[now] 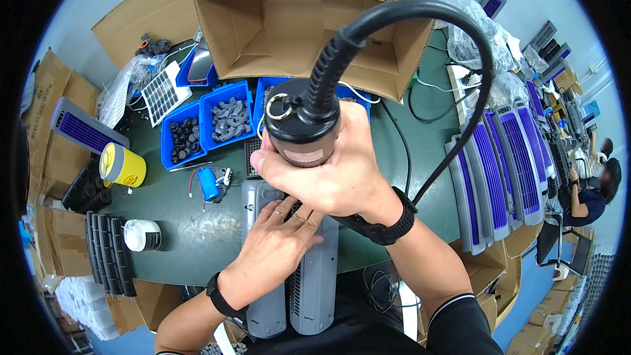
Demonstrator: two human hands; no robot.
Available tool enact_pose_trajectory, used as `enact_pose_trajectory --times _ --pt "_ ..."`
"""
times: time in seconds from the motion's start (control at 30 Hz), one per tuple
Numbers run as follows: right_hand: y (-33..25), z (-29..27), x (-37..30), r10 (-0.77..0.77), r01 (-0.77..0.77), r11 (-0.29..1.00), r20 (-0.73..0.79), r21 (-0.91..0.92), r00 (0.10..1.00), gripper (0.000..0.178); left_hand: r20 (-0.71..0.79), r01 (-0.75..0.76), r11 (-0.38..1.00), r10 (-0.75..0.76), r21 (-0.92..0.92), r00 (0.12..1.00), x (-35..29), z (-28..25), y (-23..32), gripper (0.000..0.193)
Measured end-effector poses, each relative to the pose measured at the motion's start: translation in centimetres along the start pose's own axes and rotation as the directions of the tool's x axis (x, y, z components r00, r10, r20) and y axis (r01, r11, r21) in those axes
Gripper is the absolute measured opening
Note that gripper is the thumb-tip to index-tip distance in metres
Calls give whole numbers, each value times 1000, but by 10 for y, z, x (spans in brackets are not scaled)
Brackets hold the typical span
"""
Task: The person assembles a grey and purple electronic device, likely a portable fan, using a power screwdriver. They secure the casing, connect internal wires, and attach a purple front grille. The person works at a table in a workshop environment, handling various components and tools.
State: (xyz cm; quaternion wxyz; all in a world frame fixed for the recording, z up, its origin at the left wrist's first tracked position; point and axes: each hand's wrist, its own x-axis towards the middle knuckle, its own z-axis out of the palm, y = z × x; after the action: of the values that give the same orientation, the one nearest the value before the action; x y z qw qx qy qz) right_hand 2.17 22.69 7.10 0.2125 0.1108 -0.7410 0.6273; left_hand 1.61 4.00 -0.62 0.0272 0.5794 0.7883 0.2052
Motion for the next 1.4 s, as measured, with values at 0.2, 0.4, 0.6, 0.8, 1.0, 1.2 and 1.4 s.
enact_pose_trajectory --times 0.2,0.4,0.6,0.8,1.0,1.2,1.4 --pt "3 3 1 50 -50 997 11 50 999 19 8 10 1000 -10 -9 1000 0 0 0 49" --pt "4 -2 13 -58 29 976 132 214 989 20 -11 20 1000 -20 -4 1000 -3 3 -1 49" --pt "18 -12 23 10 20 976 -136 218 991 15 -183 160 982 -176 -97 967 -12 -24 -9 50" --pt "66 -11 25 107 55 910 -360 412 927 14 75 710 573 -755 -408 652 -33 -17 -42 92" --pt "79 -5 24 153 -57 940 -265 337 952 15 238 720 511 -712 -470 661 -33 -20 -40 107" --pt "89 -5 22 177 -83 937 -257 341 950 16 127 616 490 -711 -616 692 -42 -35 -19 114" --pt "92 3 12 78 -14 974 -279 226 957 19 72 599 545 -701 -587 709 -44 -52 -3 102"
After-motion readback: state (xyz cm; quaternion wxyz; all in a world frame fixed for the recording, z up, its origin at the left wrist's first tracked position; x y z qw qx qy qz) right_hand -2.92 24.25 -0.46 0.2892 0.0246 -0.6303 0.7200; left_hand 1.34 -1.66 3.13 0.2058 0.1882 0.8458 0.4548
